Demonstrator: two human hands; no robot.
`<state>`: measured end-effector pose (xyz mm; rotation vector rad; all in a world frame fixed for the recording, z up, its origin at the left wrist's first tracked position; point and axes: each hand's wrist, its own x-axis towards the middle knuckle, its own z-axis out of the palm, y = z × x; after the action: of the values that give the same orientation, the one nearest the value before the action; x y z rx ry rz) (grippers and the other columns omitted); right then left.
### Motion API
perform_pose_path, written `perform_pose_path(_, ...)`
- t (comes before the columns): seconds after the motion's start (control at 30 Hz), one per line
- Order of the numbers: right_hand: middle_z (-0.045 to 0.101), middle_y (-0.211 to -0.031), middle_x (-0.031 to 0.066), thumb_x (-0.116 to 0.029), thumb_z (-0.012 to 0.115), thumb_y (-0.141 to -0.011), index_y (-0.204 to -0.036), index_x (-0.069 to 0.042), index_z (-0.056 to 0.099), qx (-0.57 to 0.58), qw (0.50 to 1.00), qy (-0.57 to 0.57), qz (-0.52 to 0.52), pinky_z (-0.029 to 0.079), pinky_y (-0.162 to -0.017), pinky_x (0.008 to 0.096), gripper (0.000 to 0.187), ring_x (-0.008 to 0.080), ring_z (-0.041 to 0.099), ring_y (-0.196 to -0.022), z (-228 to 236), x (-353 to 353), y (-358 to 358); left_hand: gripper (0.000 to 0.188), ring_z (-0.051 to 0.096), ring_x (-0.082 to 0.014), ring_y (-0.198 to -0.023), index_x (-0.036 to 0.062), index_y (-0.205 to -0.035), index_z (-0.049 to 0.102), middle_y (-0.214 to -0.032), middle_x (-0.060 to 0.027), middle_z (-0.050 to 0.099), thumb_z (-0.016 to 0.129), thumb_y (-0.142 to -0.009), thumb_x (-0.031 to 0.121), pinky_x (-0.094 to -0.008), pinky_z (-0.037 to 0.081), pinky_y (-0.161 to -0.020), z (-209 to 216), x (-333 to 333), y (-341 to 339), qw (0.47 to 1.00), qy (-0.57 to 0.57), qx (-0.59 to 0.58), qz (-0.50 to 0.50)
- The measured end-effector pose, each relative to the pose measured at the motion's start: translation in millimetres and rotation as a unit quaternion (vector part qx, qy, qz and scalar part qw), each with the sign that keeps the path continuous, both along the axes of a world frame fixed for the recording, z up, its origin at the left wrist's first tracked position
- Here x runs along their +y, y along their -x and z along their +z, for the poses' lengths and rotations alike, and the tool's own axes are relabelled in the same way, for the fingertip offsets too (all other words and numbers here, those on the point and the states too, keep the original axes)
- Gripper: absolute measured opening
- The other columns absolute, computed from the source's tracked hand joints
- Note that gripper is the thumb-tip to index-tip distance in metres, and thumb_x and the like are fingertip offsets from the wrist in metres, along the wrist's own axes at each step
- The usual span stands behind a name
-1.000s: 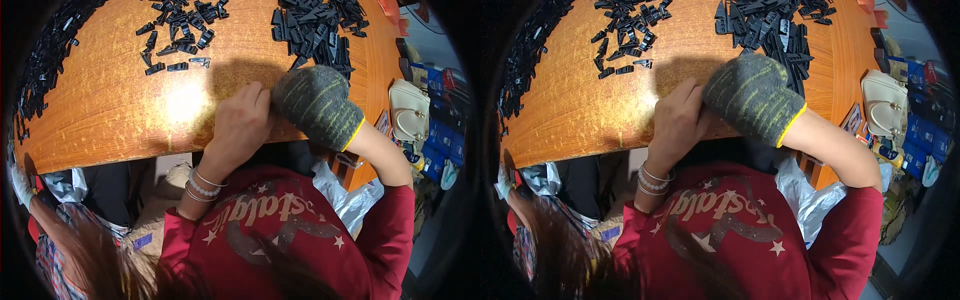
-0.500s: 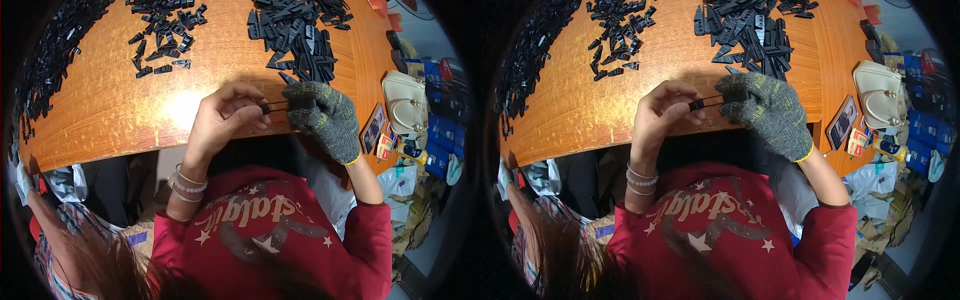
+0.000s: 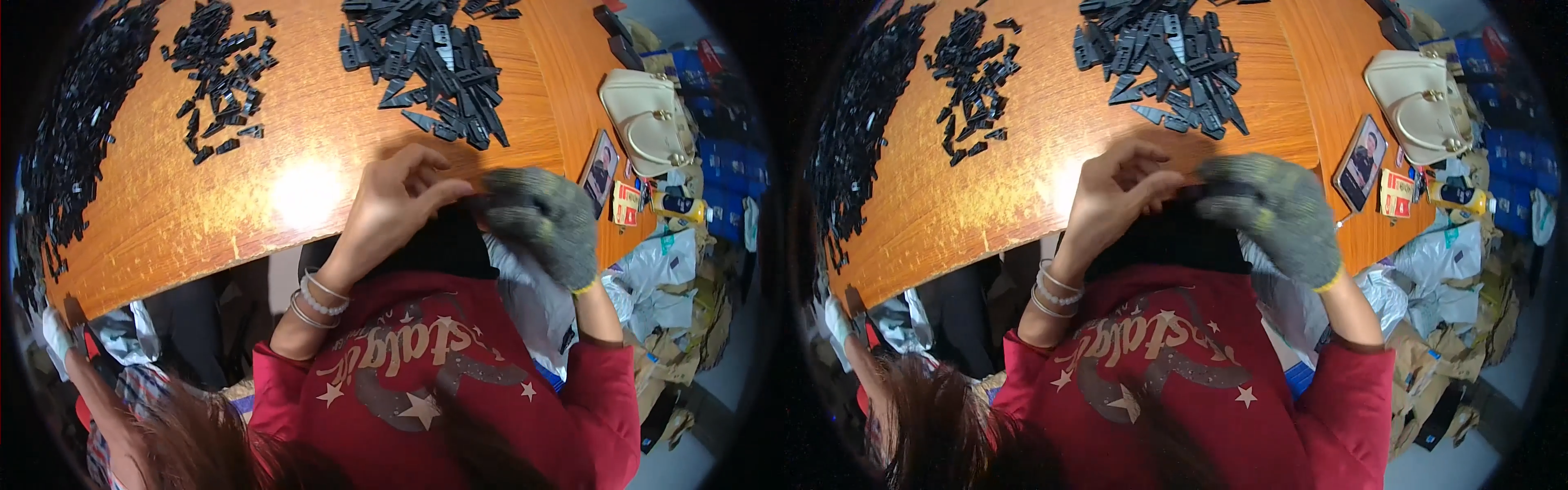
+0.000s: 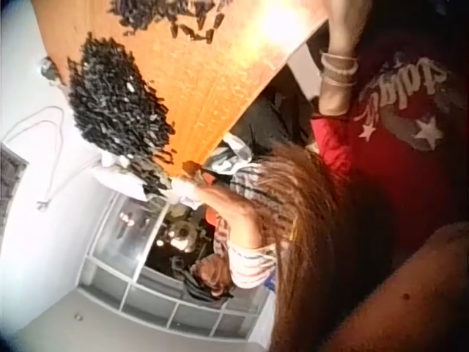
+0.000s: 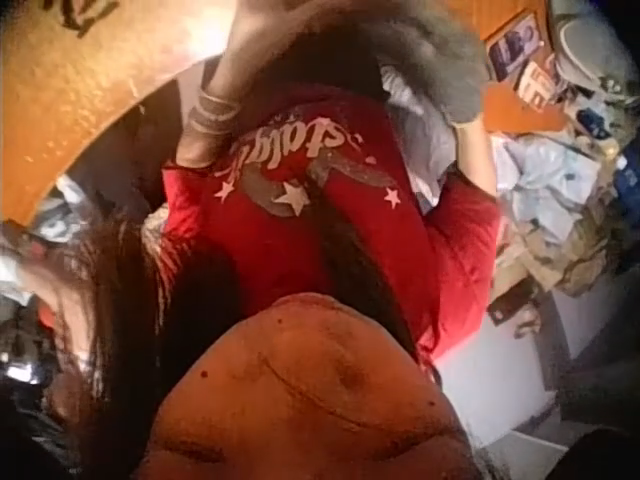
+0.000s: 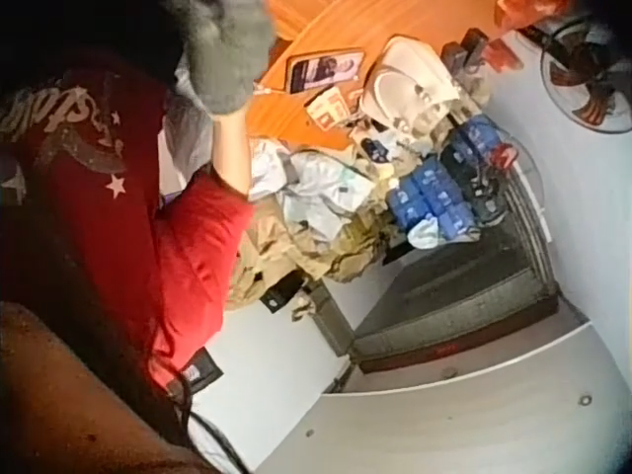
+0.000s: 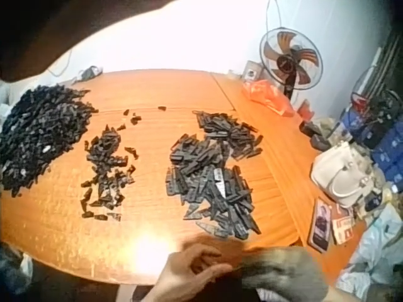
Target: Assembling small black plastic components by hand on a wooden table.
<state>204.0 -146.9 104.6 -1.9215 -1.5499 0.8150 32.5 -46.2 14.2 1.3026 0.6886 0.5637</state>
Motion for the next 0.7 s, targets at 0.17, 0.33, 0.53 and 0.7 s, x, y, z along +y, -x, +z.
perform_pose_path(0.17,0.068,-0.095,0.0076,-0.016,0.062,-0.091,-0.108,0.0,0.067,-0.07,0.896,-0.049,-0.436,0.051,-0.066,0.0283,0.023,0.0121,0.063,-0.071,26,-110,-67,0.023,0.062,-0.0325,-0.078,0.0034,-0.108,0.061,-0.091,-0.0145,0.06,0.064,-0.085,0.005,-0.0381,0.049,-0.065,-13,25,-18,0.868,-0.461,0.152,0.101)
perform_pose_path(0.33,0.07,-0.086,0.0112,-0.026,0.071,-0.078,-0.098,-0.007,0.071,-0.395,0.747,0.493,-0.207,0.052,-0.069,0.0427,0.028,0.0319,0.065,-0.071,48,-232,-106,0.024,0.06,-0.0339,-0.081,0.0019,-0.106,0.061,-0.093,-0.0159,0.052,0.061,-0.082,0.004,-0.0421,0.049,-0.063,-9,33,-25,0.809,-0.533,0.237,0.075)
perform_pose_path(0.53,0.064,-0.072,0.0132,-0.029,0.066,-0.085,-0.095,-0.003,0.069,-0.313,0.846,0.324,-0.286,0.051,-0.063,0.0388,0.028,0.0216,0.063,-0.06,49,-182,-92,0.016,0.058,-0.0339,-0.083,0.0007,-0.096,0.058,-0.092,-0.0159,0.051,0.063,-0.081,0.002,-0.0411,0.048,-0.067,-1,31,-15,0.816,-0.529,0.228,0.034)
perform_pose_path(0.7,0.068,-0.1,0.0143,-0.023,0.071,-0.082,-0.123,-0.01,0.061,-0.126,0.988,0.015,-0.088,0.051,-0.08,0.0335,0.044,0.0281,0.066,-0.091,0,-48,-38,0.022,0.058,-0.0353,-0.085,0.0005,-0.1,0.058,-0.099,-0.0165,0.057,0.065,-0.08,-0.001,-0.0394,0.048,-0.073,-1,13,11,0.874,-0.461,0.155,0.018)
